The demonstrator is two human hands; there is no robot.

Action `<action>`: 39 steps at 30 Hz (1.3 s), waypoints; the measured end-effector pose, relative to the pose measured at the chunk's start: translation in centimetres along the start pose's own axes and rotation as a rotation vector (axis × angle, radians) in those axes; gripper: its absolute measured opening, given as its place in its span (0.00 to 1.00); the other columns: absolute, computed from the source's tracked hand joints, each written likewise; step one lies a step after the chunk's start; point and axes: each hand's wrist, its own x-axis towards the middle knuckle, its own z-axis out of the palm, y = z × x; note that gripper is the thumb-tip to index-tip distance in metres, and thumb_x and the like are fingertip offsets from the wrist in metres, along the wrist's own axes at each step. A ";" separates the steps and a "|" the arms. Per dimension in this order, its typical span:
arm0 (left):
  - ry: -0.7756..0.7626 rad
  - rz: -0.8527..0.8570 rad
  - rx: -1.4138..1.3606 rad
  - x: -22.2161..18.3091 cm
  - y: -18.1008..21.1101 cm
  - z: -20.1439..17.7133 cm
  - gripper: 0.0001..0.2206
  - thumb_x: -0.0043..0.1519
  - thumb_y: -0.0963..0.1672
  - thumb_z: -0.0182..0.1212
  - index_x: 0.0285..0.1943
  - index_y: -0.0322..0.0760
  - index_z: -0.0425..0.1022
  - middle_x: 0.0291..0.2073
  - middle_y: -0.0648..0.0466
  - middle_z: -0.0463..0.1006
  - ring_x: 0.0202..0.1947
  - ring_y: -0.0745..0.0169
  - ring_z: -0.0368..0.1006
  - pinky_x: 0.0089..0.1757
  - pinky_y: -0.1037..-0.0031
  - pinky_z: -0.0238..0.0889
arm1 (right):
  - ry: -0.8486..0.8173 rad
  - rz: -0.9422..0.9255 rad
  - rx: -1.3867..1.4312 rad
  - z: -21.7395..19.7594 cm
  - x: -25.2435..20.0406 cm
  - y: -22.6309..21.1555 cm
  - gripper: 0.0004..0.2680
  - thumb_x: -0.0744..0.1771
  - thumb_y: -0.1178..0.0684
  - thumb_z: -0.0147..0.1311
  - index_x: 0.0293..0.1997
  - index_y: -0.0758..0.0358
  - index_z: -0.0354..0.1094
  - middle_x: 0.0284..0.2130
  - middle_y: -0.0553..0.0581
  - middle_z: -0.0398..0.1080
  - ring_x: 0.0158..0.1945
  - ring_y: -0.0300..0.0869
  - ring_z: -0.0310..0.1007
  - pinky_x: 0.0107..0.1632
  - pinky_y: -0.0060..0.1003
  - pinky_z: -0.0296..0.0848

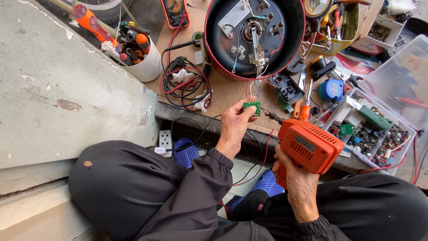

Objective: Soldering wires onto a small printed circuit board using a handheld soldering gun.

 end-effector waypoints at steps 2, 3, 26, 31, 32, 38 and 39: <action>-0.003 0.004 -0.008 0.0 -0.1 0.0 0.19 0.66 0.38 0.64 0.66 0.37 0.85 0.44 0.53 0.84 0.39 0.70 0.77 0.46 0.79 0.78 | 0.000 0.012 0.013 0.0 0.0 0.0 0.09 0.69 0.58 0.65 0.52 0.69 0.75 0.33 0.60 0.76 0.25 0.43 0.74 0.27 0.37 0.75; 0.001 0.004 -0.014 0.0 -0.1 0.1 0.19 0.65 0.37 0.64 0.66 0.36 0.85 0.44 0.53 0.84 0.39 0.70 0.77 0.45 0.79 0.78 | -0.004 0.014 0.004 0.0 0.0 -0.1 0.09 0.69 0.57 0.65 0.52 0.69 0.75 0.32 0.59 0.76 0.26 0.43 0.74 0.27 0.37 0.75; -0.006 0.018 -0.016 0.1 -0.4 0.0 0.18 0.65 0.38 0.63 0.65 0.36 0.85 0.44 0.53 0.84 0.40 0.69 0.76 0.46 0.78 0.78 | -0.005 0.021 -0.021 0.3 0.1 -0.1 0.08 0.69 0.57 0.65 0.51 0.69 0.75 0.30 0.58 0.75 0.24 0.42 0.73 0.25 0.35 0.73; -0.008 0.019 -0.017 0.0 -0.4 0.0 0.18 0.66 0.37 0.64 0.65 0.36 0.85 0.44 0.53 0.83 0.39 0.69 0.76 0.46 0.78 0.78 | -0.009 -0.002 -0.007 0.2 0.1 0.0 0.08 0.69 0.58 0.65 0.51 0.69 0.76 0.30 0.58 0.76 0.25 0.41 0.74 0.25 0.35 0.75; -0.008 0.020 -0.017 0.0 -0.4 0.0 0.18 0.66 0.37 0.64 0.65 0.36 0.85 0.44 0.53 0.83 0.39 0.69 0.76 0.46 0.78 0.78 | -0.009 -0.002 -0.007 0.2 0.1 0.0 0.08 0.69 0.58 0.65 0.51 0.69 0.76 0.30 0.58 0.76 0.25 0.41 0.74 0.25 0.35 0.75; -0.004 0.016 -0.020 0.2 -0.6 -0.1 0.18 0.65 0.37 0.64 0.66 0.36 0.85 0.45 0.53 0.83 0.39 0.70 0.76 0.45 0.79 0.78 | -0.011 0.008 -0.026 0.2 0.1 -0.1 0.09 0.69 0.57 0.65 0.53 0.68 0.76 0.31 0.58 0.76 0.25 0.42 0.74 0.26 0.35 0.76; -0.005 0.018 -0.021 0.2 -0.7 -0.1 0.18 0.66 0.38 0.65 0.66 0.36 0.85 0.44 0.53 0.83 0.39 0.70 0.76 0.45 0.79 0.78 | -0.010 0.009 -0.028 0.2 0.1 0.0 0.09 0.69 0.57 0.65 0.52 0.68 0.76 0.30 0.58 0.76 0.25 0.41 0.74 0.25 0.35 0.75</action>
